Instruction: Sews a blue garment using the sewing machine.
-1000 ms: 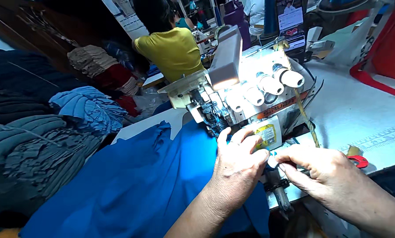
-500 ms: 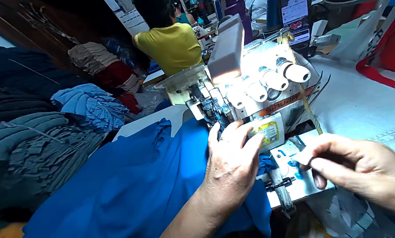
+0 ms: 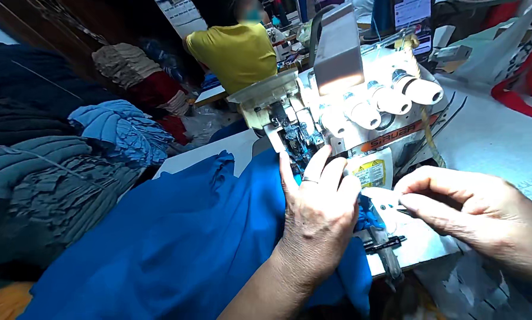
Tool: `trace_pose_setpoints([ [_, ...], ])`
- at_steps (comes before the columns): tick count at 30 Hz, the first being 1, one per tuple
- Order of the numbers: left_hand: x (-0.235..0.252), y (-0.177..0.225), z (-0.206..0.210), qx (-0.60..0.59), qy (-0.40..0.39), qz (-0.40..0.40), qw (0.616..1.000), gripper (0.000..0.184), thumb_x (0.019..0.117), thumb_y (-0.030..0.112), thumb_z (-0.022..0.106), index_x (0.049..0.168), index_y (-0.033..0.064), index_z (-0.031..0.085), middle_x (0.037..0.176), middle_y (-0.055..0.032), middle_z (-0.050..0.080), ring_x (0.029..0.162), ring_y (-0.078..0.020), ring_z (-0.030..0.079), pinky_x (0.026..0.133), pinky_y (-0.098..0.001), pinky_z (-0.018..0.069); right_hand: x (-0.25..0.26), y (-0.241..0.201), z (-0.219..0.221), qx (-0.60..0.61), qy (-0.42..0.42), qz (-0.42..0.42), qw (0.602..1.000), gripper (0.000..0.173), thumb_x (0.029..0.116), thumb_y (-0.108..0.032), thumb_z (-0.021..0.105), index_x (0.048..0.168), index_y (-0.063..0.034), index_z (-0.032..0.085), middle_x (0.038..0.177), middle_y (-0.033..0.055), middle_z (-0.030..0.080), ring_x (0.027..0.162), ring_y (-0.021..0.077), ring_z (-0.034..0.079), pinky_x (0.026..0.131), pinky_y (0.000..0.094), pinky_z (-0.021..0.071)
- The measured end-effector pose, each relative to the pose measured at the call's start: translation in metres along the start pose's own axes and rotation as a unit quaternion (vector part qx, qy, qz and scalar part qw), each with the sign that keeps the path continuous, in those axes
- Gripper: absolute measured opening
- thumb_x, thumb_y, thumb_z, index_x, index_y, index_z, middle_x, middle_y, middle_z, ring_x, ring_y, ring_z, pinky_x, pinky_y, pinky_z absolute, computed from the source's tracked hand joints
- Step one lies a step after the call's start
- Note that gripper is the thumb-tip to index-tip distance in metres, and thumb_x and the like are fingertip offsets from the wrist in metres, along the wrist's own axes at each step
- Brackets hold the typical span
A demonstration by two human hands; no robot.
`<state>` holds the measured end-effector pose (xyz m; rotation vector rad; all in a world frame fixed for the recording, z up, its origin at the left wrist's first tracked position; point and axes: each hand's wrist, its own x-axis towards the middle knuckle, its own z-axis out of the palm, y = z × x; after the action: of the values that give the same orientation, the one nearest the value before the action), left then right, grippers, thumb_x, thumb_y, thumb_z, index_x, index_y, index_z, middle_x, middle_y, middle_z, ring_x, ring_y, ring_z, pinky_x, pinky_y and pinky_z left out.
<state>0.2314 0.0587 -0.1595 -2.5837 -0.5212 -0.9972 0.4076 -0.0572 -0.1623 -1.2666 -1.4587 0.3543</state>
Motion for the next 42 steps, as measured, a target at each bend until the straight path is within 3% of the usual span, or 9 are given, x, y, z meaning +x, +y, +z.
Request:
trace_pose_setpoints([
  [4, -0.005, -0.001, 0.003, 0.086, -0.005, 0.011, 0.996, 0.013, 0.0911, 0.011, 0.063, 0.093, 0.0118, 0.076, 0.120, -0.0117, 0.072, 0.134, -0.0366, 0.056, 0.108, -0.0805, 0.0176, -0.003, -0.003, -0.018, 0.040, -0.006, 0.027, 0.999, 0.010, 0.0945, -0.018, 0.061, 0.096, -0.0241, 0.069, 0.072, -0.0157, 0.062, 0.057, -0.0074, 0.054, 0.050, 0.0070, 0.0445],
  [8, -0.005, 0.006, -0.008, -0.032, -0.032, -0.014, 0.999, 0.029, 0.0913, 0.014, 0.057, 0.112, 0.0141, 0.077, 0.127, -0.0118, 0.069, 0.135, -0.0389, 0.053, 0.108, -0.0780, 0.0229, -0.003, 0.006, -0.006, -0.023, -0.017, -0.019, 0.999, 0.010, 0.0910, -0.019, 0.063, 0.090, -0.0231, 0.072, 0.075, -0.0156, 0.063, 0.060, -0.0082, 0.055, 0.051, 0.0071, 0.0448],
  [13, -0.003, 0.013, -0.016, -0.144, -0.110, -0.017, 0.983, 0.034, 0.0919, 0.042, 0.057, 0.113, 0.0218, 0.076, 0.138, -0.0070, 0.064, 0.144, -0.0373, 0.044, 0.107, -0.0810, 0.0172, 0.005, 0.002, 0.006, -0.085, -0.026, -0.073, 0.993, 0.011, 0.0890, -0.023, 0.063, 0.088, -0.0214, 0.074, 0.076, -0.0154, 0.060, 0.066, -0.0109, 0.055, 0.055, 0.0046, 0.0453],
  [16, -0.004, 0.008, -0.006, -0.123, -0.033, -0.011, 0.992, 0.016, 0.0921, 0.022, 0.061, 0.086, 0.0179, 0.075, 0.123, -0.0064, 0.072, 0.135, -0.0347, 0.055, 0.106, -0.0779, 0.0240, 0.007, -0.002, 0.005, -0.092, -0.023, -0.085, 0.992, 0.012, 0.0900, -0.022, 0.062, 0.087, -0.0211, 0.073, 0.076, -0.0155, 0.060, 0.066, -0.0112, 0.055, 0.056, 0.0042, 0.0450],
  [21, -0.001, 0.004, 0.002, 0.009, -0.008, 0.015, 1.000, 0.014, 0.0865, 0.007, 0.067, 0.083, 0.0142, 0.078, 0.122, -0.0095, 0.073, 0.138, -0.0376, 0.051, 0.108, -0.0798, 0.0145, -0.001, 0.003, -0.002, -0.055, -0.019, -0.079, 0.995, 0.010, 0.0909, -0.022, 0.062, 0.089, -0.0212, 0.072, 0.078, -0.0155, 0.061, 0.067, -0.0105, 0.056, 0.056, 0.0045, 0.0450],
  [28, -0.006, 0.001, -0.001, 0.025, -0.012, 0.002, 1.000, 0.030, 0.0911, 0.003, 0.061, 0.112, 0.0157, 0.079, 0.129, -0.0105, 0.070, 0.138, -0.0380, 0.051, 0.107, -0.0789, 0.0205, -0.011, 0.010, -0.019, -0.037, -0.033, -0.081, 0.996, 0.009, 0.0891, -0.023, 0.065, 0.090, -0.0224, 0.073, 0.080, -0.0156, 0.061, 0.070, -0.0096, 0.057, 0.060, 0.0045, 0.0472],
  [34, -0.008, -0.002, -0.044, -0.348, -0.012, -0.123, 0.929, 0.028, 0.1044, 0.021, 0.053, 0.119, 0.0107, 0.075, 0.121, 0.0014, 0.069, 0.121, -0.0060, 0.059, 0.104, -0.0233, 0.0469, -0.009, 0.021, 0.001, -0.010, -0.046, -0.139, 0.989, 0.011, 0.0948, -0.025, 0.064, 0.092, -0.0211, 0.074, 0.081, -0.0139, 0.063, 0.077, -0.0106, 0.057, 0.066, 0.0035, 0.0460],
  [38, -0.022, -0.011, -0.049, -0.481, -0.091, -0.126, 0.863, 0.052, 0.1040, 0.049, 0.047, 0.119, 0.0053, 0.071, 0.113, 0.0008, 0.071, 0.103, 0.0029, 0.062, 0.088, -0.0149, 0.0510, -0.008, 0.018, 0.013, 0.024, -0.070, -0.141, 0.987, 0.013, 0.0974, -0.023, 0.063, 0.096, -0.0156, 0.074, 0.081, -0.0097, 0.063, 0.077, -0.0117, 0.055, 0.068, 0.0023, 0.0425],
  [42, -0.035, -0.011, -0.050, -0.490, -0.091, -0.189, 0.846, 0.020, 0.0982, 0.019, 0.065, 0.103, 0.0026, 0.075, 0.091, 0.0015, 0.072, 0.082, 0.0044, 0.064, 0.074, -0.0100, 0.0529, -0.009, 0.018, 0.025, 0.029, -0.079, -0.119, 0.989, 0.016, 0.0982, -0.023, 0.061, 0.097, -0.0134, 0.074, 0.082, -0.0062, 0.065, 0.076, -0.0114, 0.054, 0.068, 0.0032, 0.0409],
])
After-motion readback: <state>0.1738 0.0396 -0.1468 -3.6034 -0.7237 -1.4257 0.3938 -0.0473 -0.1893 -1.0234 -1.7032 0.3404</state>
